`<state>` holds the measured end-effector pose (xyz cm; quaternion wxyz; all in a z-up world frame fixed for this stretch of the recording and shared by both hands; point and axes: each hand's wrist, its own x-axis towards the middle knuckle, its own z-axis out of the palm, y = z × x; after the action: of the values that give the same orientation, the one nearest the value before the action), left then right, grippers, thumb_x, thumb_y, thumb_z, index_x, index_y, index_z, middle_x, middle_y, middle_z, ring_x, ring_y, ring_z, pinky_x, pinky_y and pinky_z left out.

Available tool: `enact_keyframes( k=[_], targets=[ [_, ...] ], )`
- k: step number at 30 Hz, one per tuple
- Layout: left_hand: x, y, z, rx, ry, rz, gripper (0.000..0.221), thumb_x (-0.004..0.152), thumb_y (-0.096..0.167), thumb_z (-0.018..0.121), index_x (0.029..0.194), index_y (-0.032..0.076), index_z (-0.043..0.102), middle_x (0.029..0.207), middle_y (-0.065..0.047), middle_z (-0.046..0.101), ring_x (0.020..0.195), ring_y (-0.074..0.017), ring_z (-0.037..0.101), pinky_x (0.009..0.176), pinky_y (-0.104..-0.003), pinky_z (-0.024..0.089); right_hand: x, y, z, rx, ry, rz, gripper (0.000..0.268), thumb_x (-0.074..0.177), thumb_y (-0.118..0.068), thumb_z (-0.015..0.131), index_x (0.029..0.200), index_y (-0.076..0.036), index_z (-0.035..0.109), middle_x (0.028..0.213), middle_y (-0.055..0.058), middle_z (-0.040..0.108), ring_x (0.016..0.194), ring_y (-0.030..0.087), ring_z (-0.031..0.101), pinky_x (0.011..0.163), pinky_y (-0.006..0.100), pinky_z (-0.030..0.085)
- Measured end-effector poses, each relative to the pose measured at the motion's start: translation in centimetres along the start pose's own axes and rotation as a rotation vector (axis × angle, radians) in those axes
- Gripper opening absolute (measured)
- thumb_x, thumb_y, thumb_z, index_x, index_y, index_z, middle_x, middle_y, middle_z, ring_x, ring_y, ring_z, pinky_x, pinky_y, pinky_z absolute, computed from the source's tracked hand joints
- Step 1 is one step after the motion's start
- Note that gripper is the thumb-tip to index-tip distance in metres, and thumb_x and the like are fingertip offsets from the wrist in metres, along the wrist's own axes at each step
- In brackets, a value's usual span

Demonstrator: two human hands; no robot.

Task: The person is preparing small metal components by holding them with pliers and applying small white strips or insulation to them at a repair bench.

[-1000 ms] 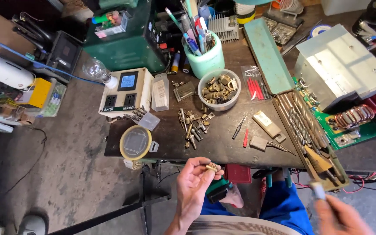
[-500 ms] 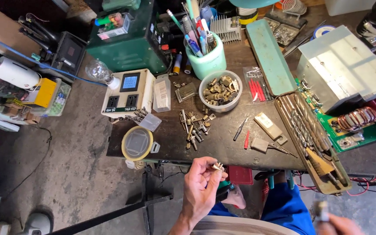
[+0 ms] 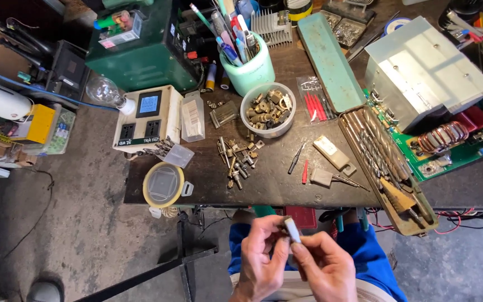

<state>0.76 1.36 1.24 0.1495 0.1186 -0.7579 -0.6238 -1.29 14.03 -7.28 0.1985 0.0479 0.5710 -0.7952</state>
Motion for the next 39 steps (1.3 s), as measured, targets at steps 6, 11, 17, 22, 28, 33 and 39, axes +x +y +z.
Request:
enact_keyframes(
  k=[6,11,17,22,28,33,39],
  targets=[
    [-1.5,-3.9,-0.1,-0.097,0.16,0.016,0.018,0.089,0.0,0.067,0.107,0.001,0.066,0.092,-0.013,0.079,0.081,-0.0158,0.077,0.075,-0.025,0.063,-1.5,1.4,-0.1,-0.126,0.038,0.079,0.012,0.083,-0.006,0.084,0.076,-0.003,0.075,0.055,0.006,0.064,0.051,0.01,0.048,0.044,0.027,0.033],
    [0.8,-0.2,0.6,0.028,0.469,-0.032,0.012,0.086,0.009,0.068,0.097,0.008,0.072,0.084,-0.006,0.077,0.071,-0.0138,0.072,0.066,-0.023,0.06,-2.2,1.9,-1.8,-0.436,-0.031,0.037,0.022,0.082,-0.015,0.089,0.066,-0.012,0.073,0.055,-0.004,0.058,0.056,0.005,0.047,0.051,0.026,0.035],
    [0.5,-10.4,-3.4,-0.181,0.335,0.01,0.019,0.089,0.001,0.066,0.108,0.0,0.064,0.079,-0.019,0.072,0.06,-0.0192,0.069,0.055,-0.025,0.06,-1.3,-1.6,-10.4,-0.779,0.221,-0.176,0.004,0.071,-0.026,0.086,0.073,-0.027,0.088,0.063,-0.01,0.08,0.058,0.004,0.067,0.059,0.021,0.049],
    [-1.3,-16.2,-4.6,-0.183,0.103,-0.404,0.053,0.079,0.006,0.075,0.13,-0.001,0.063,0.079,-0.03,0.078,0.061,-0.031,0.074,0.072,-0.04,0.065,0.1,-10.0,-17.0,-0.839,0.624,-0.148,0.014,0.084,-0.019,0.076,0.095,-0.019,0.084,0.058,-0.003,0.072,0.054,0.006,0.058,0.057,0.023,0.05],
    [-0.4,-18.3,-4.7,-0.192,0.044,-0.711,0.061,0.084,-0.002,0.072,0.143,-0.002,0.056,0.094,-0.037,0.079,0.078,-0.044,0.078,0.085,-0.052,0.067,5.4,-13.5,-23.2,-1.397,0.614,-0.583,0.026,0.1,-0.017,0.066,0.122,-0.018,0.078,0.108,0.0,0.076,0.092,0.019,0.071,0.07,0.035,0.053],
    [-1.3,-15.0,-1.0,-0.319,0.311,-0.447,0.029,0.096,0.016,0.062,0.115,-0.007,0.067,0.072,-0.031,0.07,0.056,-0.0412,0.072,0.051,-0.046,0.057,8.6,-16.5,-25.5,-1.722,0.441,-0.978,0.037,0.088,-0.009,0.071,0.115,-0.034,0.077,0.111,-0.002,0.069,0.102,0.027,0.063,0.088,0.048,0.041],
    [-0.6,-9.1,0.2,-0.405,0.391,-0.425,0.034,0.097,0.021,0.059,0.106,-0.01,0.069,0.062,-0.026,0.065,0.044,-0.033,0.062,0.042,-0.038,0.046,9.2,-15.3,-23.5,-1.77,0.55,-1.066,0.032,0.104,0.004,0.074,0.126,-0.018,0.083,0.12,0.01,0.073,0.12,0.034,0.066,0.107,0.044,0.043]
  ],
)
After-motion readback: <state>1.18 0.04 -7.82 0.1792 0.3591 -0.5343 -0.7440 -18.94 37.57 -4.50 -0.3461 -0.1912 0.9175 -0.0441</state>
